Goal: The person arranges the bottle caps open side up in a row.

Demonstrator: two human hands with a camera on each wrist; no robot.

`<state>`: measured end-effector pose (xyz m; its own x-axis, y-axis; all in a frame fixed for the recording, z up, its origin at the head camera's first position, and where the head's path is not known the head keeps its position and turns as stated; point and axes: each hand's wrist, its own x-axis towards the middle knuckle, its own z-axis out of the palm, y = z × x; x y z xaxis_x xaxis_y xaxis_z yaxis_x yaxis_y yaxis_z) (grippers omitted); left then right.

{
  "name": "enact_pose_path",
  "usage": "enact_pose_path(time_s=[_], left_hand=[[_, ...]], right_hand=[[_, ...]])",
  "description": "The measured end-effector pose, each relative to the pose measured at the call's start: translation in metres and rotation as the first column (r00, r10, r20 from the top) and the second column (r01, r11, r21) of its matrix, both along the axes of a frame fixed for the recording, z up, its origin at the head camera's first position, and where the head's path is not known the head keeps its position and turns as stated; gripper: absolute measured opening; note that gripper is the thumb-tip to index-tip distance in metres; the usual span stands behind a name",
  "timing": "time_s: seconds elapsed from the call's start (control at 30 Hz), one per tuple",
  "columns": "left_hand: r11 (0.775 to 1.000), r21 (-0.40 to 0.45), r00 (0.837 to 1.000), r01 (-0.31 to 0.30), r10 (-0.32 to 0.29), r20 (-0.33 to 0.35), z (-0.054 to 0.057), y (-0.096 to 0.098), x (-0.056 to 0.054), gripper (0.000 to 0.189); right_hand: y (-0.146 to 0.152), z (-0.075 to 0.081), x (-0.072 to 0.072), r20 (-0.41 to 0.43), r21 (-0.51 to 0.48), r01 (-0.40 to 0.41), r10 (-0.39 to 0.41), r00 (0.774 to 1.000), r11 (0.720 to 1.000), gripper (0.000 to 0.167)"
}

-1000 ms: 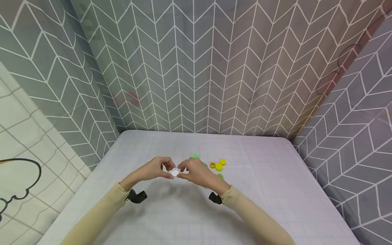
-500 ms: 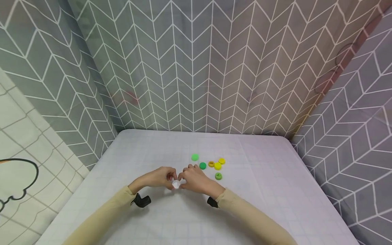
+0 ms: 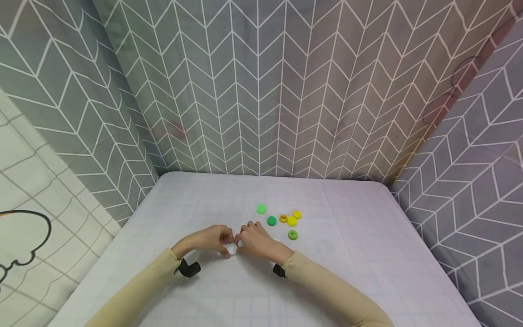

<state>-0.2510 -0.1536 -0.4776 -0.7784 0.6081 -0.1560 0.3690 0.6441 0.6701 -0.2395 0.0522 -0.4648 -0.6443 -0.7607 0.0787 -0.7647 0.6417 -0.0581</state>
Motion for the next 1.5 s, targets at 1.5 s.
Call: enact_pose_path(time_s=[1.5], left_hand=[[0.809,0.562,0.981,-0.171,0.085,0.176,0.045,0.011,-0.052,0.064]], right_hand=[[0.157,0.062,-0.025,0.263,-0.609,0.289,-0.156,0.952,0.739,0.068]])
